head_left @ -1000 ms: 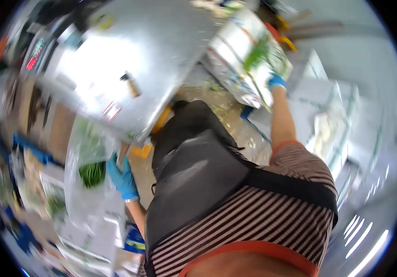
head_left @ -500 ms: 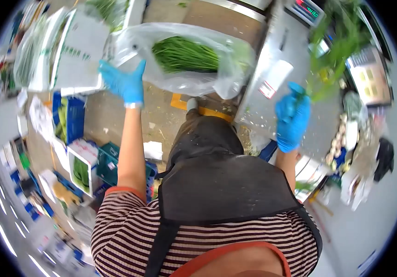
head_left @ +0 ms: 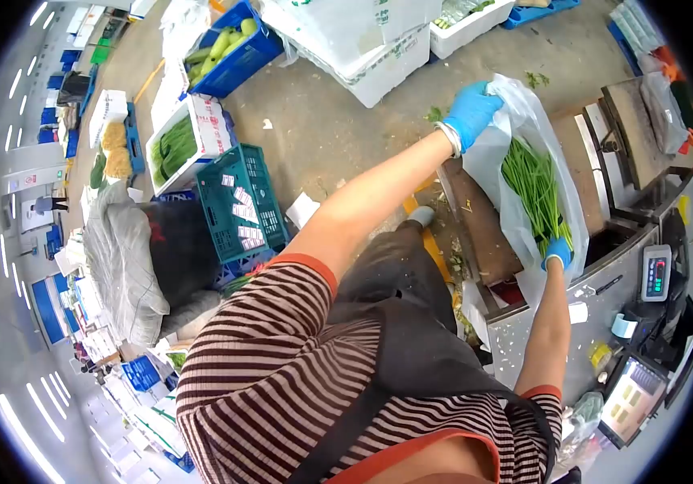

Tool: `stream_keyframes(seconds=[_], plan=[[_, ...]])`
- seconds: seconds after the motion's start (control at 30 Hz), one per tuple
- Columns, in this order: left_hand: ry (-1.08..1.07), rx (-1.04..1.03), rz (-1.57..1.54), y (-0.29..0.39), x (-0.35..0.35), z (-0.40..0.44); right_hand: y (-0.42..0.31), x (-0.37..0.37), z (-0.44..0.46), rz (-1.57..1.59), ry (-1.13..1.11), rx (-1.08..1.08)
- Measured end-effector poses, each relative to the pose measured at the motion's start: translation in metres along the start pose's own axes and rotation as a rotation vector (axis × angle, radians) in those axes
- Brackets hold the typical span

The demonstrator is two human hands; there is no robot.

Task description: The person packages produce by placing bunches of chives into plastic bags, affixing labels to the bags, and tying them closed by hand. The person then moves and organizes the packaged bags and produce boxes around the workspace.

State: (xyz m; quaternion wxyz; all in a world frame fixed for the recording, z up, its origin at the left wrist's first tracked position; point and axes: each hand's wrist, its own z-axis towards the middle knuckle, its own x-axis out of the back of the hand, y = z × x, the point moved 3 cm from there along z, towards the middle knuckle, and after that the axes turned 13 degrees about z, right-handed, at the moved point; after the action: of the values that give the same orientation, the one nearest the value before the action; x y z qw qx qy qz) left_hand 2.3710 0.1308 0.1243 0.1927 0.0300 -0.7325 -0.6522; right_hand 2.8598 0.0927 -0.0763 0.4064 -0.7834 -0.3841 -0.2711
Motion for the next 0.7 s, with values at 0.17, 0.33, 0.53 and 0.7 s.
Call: stream_keyframes(seconds=[0.17, 0.33, 0.53, 0.7], plan=[[-0.429, -0.200, 0.068, 0.067, 0.015, -0.026, -0.097, 0.048, -0.108, -0.242, 0.183, 0.213], [-0.081, -0.158, 0.116, 0.114, 0.056, -0.073, -0.186, 0.072, -0.245, 0.208, 0.356, 0.620], [0.269, -0.248, 0.408, 0.162, 0.090, -0.110, -0.172, 0.094, -0.316, 0.427, 0.629, 0.385], [0.316, -0.470, 0.551, 0.220, 0.043, -0.147, -0.195, 0.103, -0.307, 0.339, 0.815, 0.491]])
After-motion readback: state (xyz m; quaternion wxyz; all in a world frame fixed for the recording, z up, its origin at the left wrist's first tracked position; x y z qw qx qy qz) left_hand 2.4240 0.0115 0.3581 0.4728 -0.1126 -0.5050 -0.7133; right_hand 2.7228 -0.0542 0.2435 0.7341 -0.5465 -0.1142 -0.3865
